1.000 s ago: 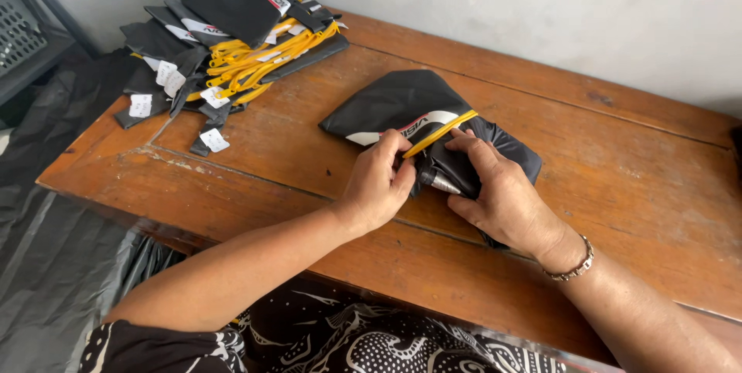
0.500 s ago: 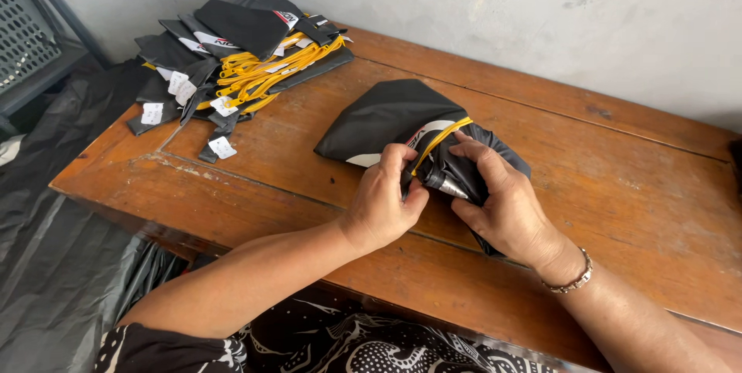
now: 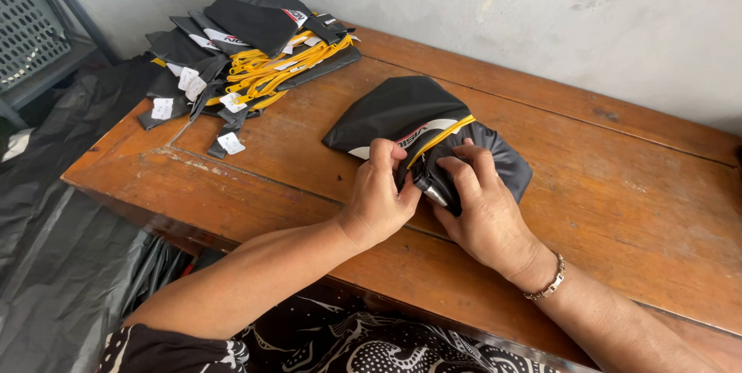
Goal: The person folds a black plastic bag containing a white item on a wooden table. They then place the folded bag into a black drawstring pouch with a yellow drawstring, pull the drawstring to close the pouch, and place the finished pouch into a blue plastic crate.
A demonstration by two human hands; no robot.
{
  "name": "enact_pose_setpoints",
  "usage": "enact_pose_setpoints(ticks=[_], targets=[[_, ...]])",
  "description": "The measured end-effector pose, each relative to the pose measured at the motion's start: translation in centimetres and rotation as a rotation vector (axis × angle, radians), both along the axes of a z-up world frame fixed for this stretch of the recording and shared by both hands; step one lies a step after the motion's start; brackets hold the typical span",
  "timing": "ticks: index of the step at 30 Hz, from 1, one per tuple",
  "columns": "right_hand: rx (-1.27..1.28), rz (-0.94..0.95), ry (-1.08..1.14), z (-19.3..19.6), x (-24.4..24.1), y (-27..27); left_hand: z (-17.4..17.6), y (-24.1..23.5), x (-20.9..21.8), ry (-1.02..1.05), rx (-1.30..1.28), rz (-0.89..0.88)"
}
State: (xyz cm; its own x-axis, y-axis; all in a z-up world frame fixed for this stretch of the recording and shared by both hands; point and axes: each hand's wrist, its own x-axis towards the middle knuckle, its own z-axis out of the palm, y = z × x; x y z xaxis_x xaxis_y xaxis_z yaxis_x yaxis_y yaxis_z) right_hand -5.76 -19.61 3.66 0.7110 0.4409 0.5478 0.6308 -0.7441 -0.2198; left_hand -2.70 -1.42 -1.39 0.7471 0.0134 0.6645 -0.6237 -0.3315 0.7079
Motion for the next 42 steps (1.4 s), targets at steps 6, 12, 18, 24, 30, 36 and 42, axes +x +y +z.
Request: enact_pose_setpoints(ticks=[6, 12, 18, 24, 30, 36, 42], targets=[[-0.078, -0.043, -0.047, -1.4, 0.7, -0.3, -0.2, -0.2, 0.4, -0.022, -0.022, -0.002], [-0.106, -0.036, -0.186, -1.9, 0.5, -0.4, 0.0, -0.4, 0.5, -0.088, -0.001, 0.011], [-0.089, -0.003, -0.306, -3.0, 1.2, -0.9, -0.3, -0.1, 0.4, -0.087, -0.021, -0.058], [-0.045, 0.042, -0.334, -2.8, 1.6, -0.7, -0.8, 0.0, 0.2, -0.061, -0.058, -0.150], [-0.101, 0.023, -0.299, -2.3, 1.4, -0.3, -0.9, 0.2, -0.3, -0.069, -0.002, -0.134], [-0.099, -0.032, -0.229, -2.0, 0.9, -0.1, -0.1, 0.1, -1.1, -0.146, 0.105, -0.095], [-0.142, -0.043, -0.274, -1.6, 0.8, 0.0, -1.2, 0.2, -0.4, -0.250, 0.242, -0.002]])
